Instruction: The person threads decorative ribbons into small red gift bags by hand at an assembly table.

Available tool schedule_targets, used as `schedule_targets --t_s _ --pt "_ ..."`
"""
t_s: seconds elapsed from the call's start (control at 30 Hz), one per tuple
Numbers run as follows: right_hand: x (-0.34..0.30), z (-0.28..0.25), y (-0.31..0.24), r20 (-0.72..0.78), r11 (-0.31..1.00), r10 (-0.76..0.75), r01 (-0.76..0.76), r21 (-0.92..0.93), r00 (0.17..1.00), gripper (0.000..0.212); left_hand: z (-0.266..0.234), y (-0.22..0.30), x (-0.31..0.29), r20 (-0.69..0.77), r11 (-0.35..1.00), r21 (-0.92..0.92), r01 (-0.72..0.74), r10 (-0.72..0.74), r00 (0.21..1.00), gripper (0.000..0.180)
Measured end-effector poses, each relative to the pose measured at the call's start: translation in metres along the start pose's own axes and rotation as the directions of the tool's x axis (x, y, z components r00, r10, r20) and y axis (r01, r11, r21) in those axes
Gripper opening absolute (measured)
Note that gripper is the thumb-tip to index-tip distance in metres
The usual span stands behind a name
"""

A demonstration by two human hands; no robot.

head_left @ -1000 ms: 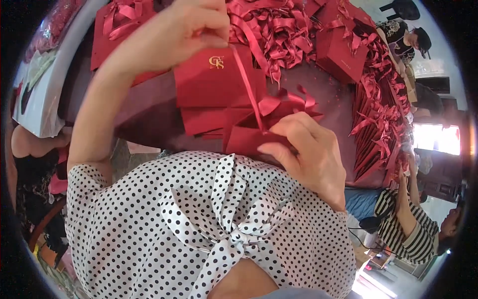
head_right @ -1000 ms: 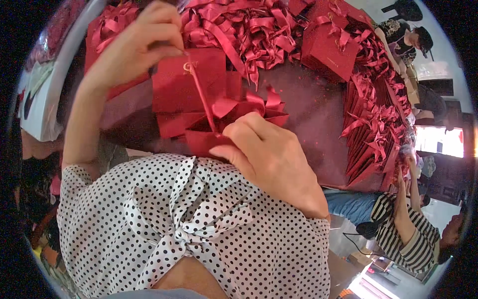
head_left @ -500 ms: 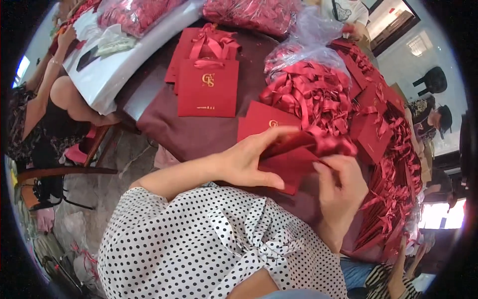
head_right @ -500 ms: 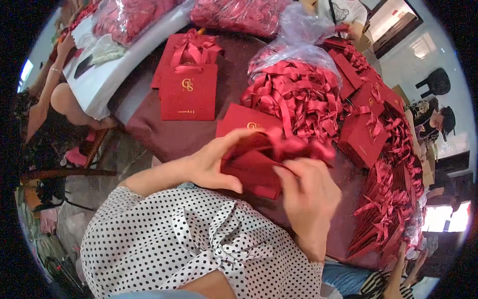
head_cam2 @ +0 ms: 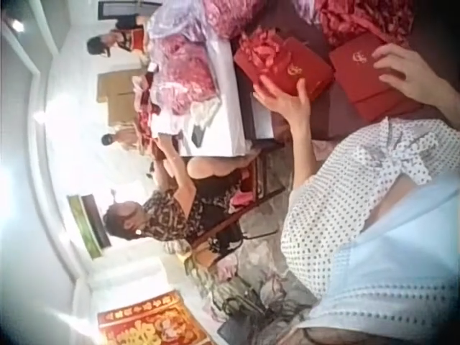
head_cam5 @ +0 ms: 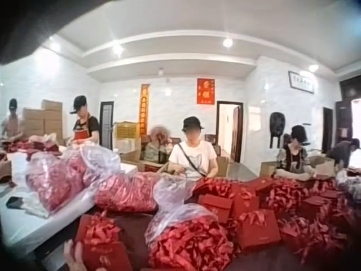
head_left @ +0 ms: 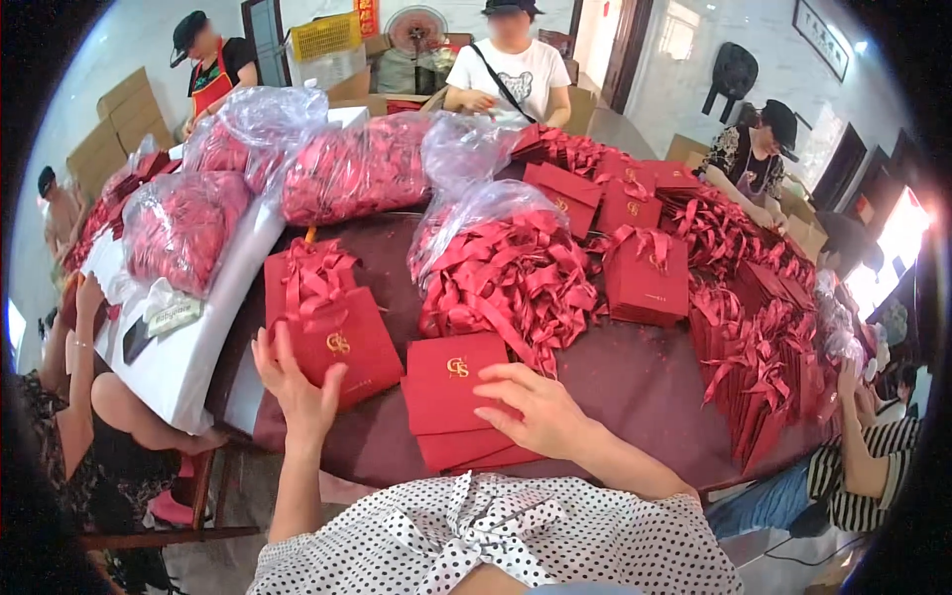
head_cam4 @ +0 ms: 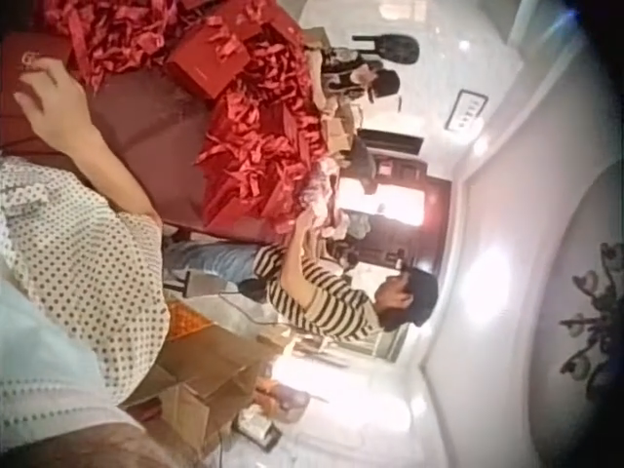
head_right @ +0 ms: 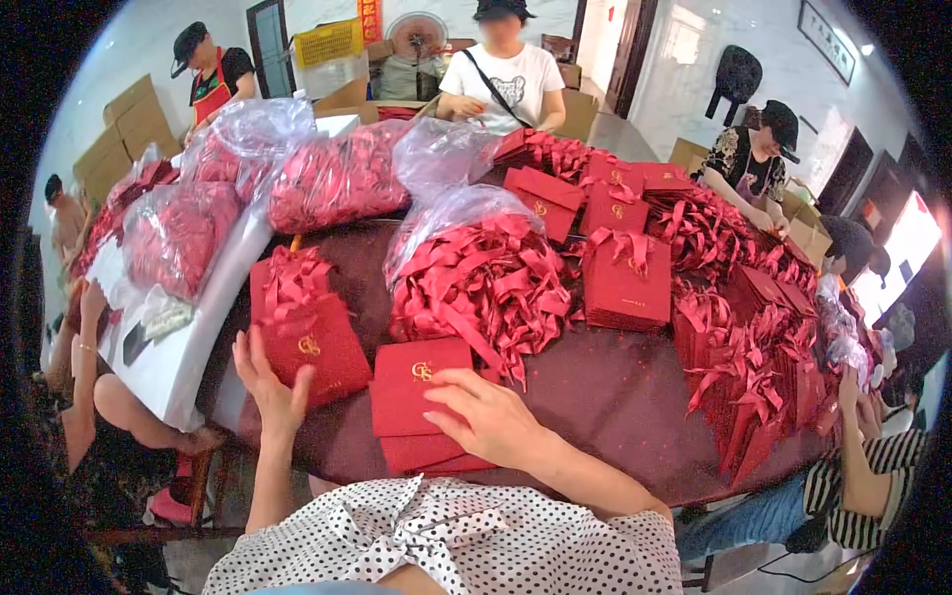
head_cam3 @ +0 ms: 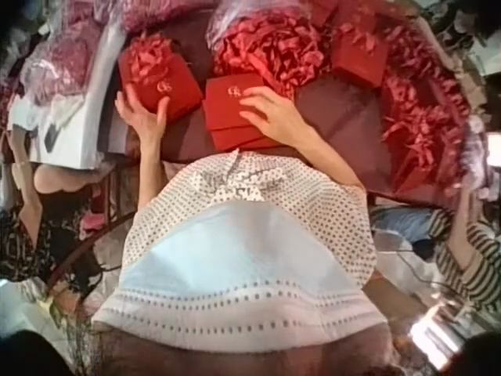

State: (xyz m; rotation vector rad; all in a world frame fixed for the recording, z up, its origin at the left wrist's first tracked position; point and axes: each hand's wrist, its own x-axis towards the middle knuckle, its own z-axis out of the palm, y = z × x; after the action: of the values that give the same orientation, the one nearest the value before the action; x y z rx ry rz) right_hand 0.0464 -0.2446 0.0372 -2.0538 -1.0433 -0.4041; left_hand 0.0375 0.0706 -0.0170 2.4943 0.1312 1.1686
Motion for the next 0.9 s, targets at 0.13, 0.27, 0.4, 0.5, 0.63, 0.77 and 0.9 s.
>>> schedule_targets --t_s 0.13,0.27,0.4,0.5,0.63,0.77,0.9 --pt "-0.024 -0.005 0.023 0.028 0.993 0.117 -0.117 -0.012 0.993 0.017 -0.007 0.039 -0.007 0.406 0.96 0.16 -0.231 0.15 0.902 0.096" --pt "-0.041 -0.006 0.037 -0.037 0.983 0.165 -0.167 -0.075 0.986 0.013 0.012 0.016 0.0 0.483 0.934 0.137 -0.329 0.227 0.846 0.088" --pt "-0.054 -0.004 0.039 -0.081 0.979 0.192 -0.196 -0.05 0.978 0.011 0.022 -0.02 0.024 0.431 0.909 0.14 -0.391 0.3 0.851 0.081" --pt "-0.055 -0.005 0.038 -0.112 0.972 0.225 -0.231 -0.035 0.968 0.011 0.031 -0.038 0.035 0.398 0.893 0.155 -0.422 0.334 0.854 0.079" --pt "-0.063 -0.005 0.059 -0.172 0.96 0.273 -0.28 -0.016 0.946 0.006 0.03 -0.025 0.034 0.298 0.862 0.123 -0.491 0.44 0.847 0.069" --pt "-0.059 -0.012 0.068 -0.18 0.918 0.386 -0.397 -0.026 0.905 0.009 0.026 -0.032 0.029 0.093 0.842 0.107 -0.529 0.521 0.848 0.034" --pt "-0.056 -0.008 0.08 -0.156 0.858 0.508 -0.513 0.012 0.847 0.012 0.024 -0.034 0.033 -0.027 0.862 0.094 -0.498 0.502 0.864 0.022"
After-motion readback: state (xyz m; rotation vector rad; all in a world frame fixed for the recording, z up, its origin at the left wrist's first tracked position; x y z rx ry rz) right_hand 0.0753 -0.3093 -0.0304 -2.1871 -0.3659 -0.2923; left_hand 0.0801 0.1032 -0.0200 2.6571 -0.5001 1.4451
